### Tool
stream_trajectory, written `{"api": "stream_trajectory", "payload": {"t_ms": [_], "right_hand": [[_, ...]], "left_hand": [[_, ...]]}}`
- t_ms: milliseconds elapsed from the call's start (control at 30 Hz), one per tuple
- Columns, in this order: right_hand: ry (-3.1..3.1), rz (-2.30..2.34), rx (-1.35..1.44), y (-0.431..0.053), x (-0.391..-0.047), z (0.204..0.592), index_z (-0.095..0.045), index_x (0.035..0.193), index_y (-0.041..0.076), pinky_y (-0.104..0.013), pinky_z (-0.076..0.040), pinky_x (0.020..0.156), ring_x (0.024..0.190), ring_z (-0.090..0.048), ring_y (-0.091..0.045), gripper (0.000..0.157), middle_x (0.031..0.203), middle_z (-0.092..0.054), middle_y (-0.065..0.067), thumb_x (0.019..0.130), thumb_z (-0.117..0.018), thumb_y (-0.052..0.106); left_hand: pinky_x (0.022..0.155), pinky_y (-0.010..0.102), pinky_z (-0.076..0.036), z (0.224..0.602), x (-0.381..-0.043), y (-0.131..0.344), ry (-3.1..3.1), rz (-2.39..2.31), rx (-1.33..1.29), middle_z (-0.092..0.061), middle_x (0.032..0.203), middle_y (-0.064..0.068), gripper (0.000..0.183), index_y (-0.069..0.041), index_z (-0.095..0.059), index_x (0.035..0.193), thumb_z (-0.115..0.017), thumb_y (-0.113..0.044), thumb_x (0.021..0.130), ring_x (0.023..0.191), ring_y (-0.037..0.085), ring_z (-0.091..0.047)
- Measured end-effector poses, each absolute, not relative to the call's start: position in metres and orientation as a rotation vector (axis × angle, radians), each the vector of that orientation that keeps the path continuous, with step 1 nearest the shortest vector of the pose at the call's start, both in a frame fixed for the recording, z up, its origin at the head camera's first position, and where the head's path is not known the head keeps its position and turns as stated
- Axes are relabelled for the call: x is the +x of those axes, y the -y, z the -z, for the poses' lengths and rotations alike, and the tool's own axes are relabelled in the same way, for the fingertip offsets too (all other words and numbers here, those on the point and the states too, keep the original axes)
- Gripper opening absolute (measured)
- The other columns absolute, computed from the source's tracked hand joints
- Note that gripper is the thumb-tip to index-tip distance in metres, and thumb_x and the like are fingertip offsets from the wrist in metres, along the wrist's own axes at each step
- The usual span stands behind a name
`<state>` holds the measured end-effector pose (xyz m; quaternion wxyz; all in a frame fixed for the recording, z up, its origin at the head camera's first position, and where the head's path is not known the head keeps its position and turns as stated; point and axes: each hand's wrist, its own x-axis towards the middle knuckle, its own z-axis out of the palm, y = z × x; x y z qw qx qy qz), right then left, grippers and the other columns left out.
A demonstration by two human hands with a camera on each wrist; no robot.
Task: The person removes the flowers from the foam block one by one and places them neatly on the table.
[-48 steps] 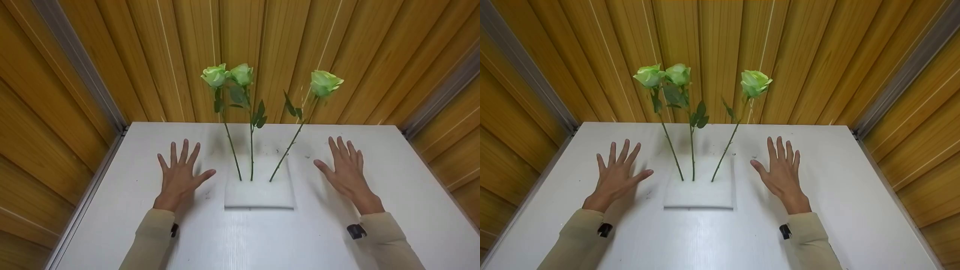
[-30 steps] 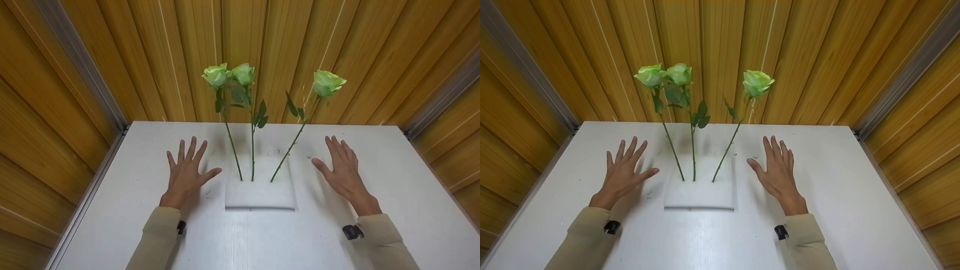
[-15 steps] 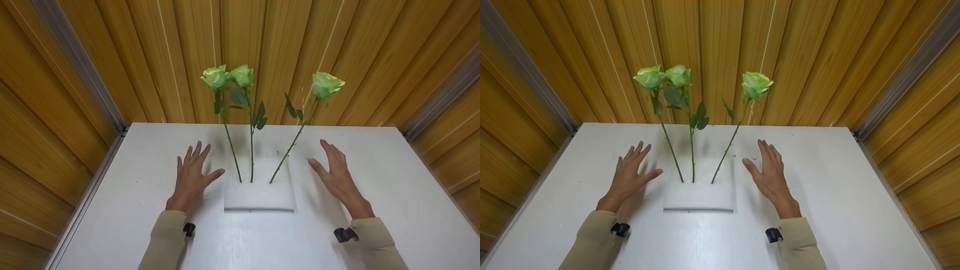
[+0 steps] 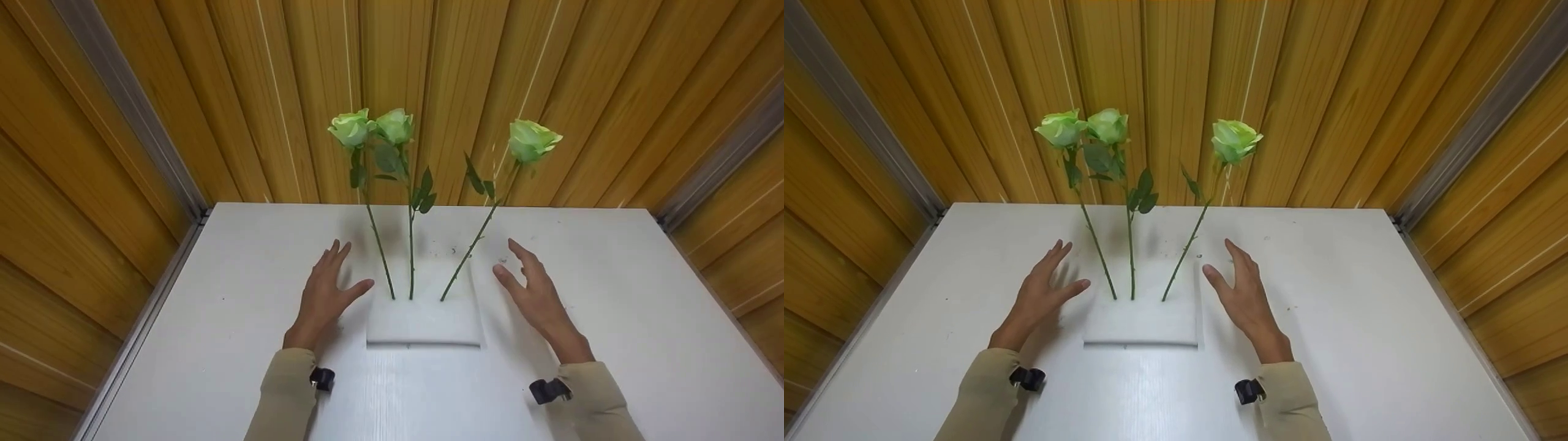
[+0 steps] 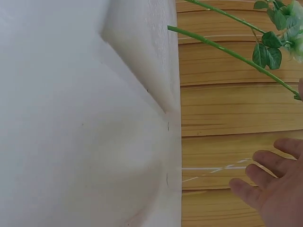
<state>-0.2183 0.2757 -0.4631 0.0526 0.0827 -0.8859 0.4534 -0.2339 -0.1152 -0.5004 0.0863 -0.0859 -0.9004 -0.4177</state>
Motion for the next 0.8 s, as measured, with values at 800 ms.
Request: {"api": "stream_trajectory", "payload": {"t_ms": [800], "right_hand": [[2.583, -1.667, 0.250, -0.230, -0.218, 0.490, -0.056, 0.150, 0.002, -0.040, -0.053, 0.109, 0.130, -0.061, -0.028, 0.056, 0.140, -0.066, -0.016, 0.105, -0.072, 0.030]], "left_hand": [[0.121, 0.047, -0.043, 0.521, -0.236, 0.092, 2.411, 1.826, -0.249, -0.039, 0.167, 0.018, 0.073, -0.010, -0.049, 0.159, -0.084, -0.018, 0.095, 0.150, 0.038, -0.042]]}}
